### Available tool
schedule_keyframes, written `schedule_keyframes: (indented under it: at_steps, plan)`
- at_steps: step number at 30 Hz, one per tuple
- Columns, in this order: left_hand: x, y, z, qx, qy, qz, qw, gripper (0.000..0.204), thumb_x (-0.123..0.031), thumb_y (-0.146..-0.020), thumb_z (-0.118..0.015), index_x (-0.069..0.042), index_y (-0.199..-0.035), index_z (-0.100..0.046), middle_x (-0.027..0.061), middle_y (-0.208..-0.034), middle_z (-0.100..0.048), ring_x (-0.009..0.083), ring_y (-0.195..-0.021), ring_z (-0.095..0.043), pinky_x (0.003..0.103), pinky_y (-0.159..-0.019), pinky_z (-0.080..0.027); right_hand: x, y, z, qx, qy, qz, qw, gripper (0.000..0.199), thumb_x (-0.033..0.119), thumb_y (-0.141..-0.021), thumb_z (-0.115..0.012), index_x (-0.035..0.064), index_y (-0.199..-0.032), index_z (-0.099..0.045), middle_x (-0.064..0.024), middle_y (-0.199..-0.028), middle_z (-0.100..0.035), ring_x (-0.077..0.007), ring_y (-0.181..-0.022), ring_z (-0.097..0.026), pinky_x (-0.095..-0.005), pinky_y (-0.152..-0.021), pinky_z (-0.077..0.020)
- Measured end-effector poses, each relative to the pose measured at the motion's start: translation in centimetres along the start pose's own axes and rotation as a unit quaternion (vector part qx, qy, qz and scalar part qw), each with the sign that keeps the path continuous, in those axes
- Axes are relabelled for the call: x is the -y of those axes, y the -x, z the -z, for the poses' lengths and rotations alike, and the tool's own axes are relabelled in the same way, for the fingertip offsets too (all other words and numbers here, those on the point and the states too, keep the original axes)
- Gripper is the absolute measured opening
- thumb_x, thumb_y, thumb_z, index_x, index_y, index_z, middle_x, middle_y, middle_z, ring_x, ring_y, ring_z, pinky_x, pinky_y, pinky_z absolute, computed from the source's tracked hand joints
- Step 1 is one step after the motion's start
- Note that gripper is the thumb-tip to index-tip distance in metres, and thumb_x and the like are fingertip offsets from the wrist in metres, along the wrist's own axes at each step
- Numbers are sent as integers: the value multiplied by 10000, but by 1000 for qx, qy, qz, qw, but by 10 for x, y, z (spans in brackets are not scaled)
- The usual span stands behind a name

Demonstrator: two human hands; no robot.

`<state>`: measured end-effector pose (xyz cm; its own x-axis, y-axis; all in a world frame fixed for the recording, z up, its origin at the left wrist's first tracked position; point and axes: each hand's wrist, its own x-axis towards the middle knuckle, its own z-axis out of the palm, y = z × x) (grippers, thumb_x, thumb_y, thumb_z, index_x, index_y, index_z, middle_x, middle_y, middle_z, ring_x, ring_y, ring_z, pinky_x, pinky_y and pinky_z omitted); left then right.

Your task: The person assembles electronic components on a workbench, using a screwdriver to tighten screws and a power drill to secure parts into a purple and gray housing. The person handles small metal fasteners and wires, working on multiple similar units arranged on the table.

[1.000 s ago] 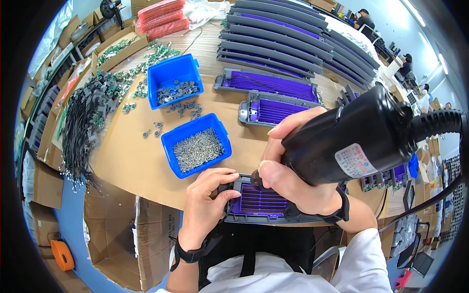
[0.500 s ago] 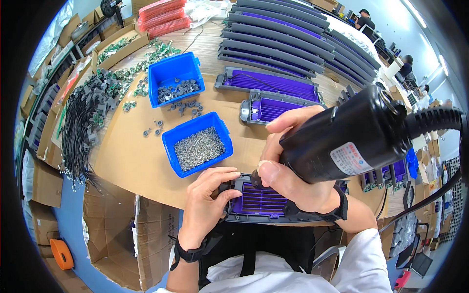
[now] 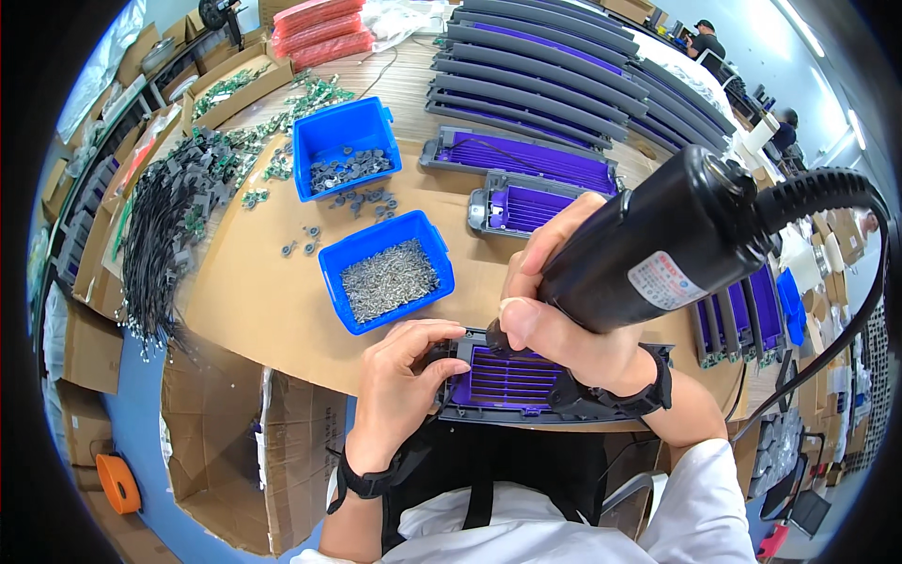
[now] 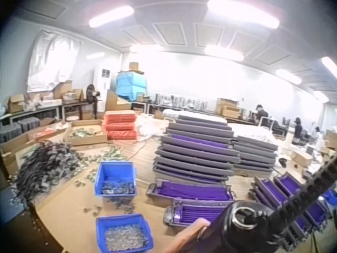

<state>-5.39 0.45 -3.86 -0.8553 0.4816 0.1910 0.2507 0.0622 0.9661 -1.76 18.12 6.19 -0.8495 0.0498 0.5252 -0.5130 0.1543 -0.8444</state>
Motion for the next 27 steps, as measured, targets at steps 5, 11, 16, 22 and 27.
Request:
schedule_keyframes:
  at_steps: [5,11,16,22,27]
  plan:
    - [-1,0,0,-7,-9,-6,1000,341,15,-727,-805,-32,-1054,-717,91,-1015,-714,194,-857,-663,302,-733,-539,-4,0,-1,11,0,14,1000,363,-39,-802,-686,15,-1039,-417,-105,-659,-586,-158,-555,-600,-273,-547,-503]
    - [-9,1,2,-5,-42,-26,999,330,2,-723,-793,-32,-1042,-714,96,-1007,-727,256,-913,-664,344,-786,-545,13,1,-10,-38,-57,-38,997,314,22,-813,-765,-13,-1081,-605,-20,-767,-630,-81,-671,-590,-240,-609,-488]
    - [-1,3,4,4,-43,-41,998,358,92,-738,-774,13,-1079,-701,108,-1059,-710,154,-934,-673,284,-793,-560,31,-17,-8,-61,-15,-48,997,399,86,-864,-664,-3,-1169,-422,-62,-641,-519,-154,-530,-540,-324,-567,-492]
    - [-3,2,4,-5,-53,-65,996,362,58,-725,-797,16,-1069,-695,110,-1049,-715,187,-895,-670,295,-776,-548,13,-36,-33,-85,-38,36,995,349,1,-853,-639,-4,-1141,-442,-73,-662,-556,-171,-553,-571,-325,-582,-511]
    - [-3,1,4,-1,-62,-76,995,364,40,-722,-805,11,-1067,-693,117,-1049,-715,206,-886,-664,301,-765,-546,-18,-42,-39,-115,-76,38,990,335,-49,-844,-619,-10,-1137,-464,-90,-695,-586,-170,-568,-595,-330,-598,-526]
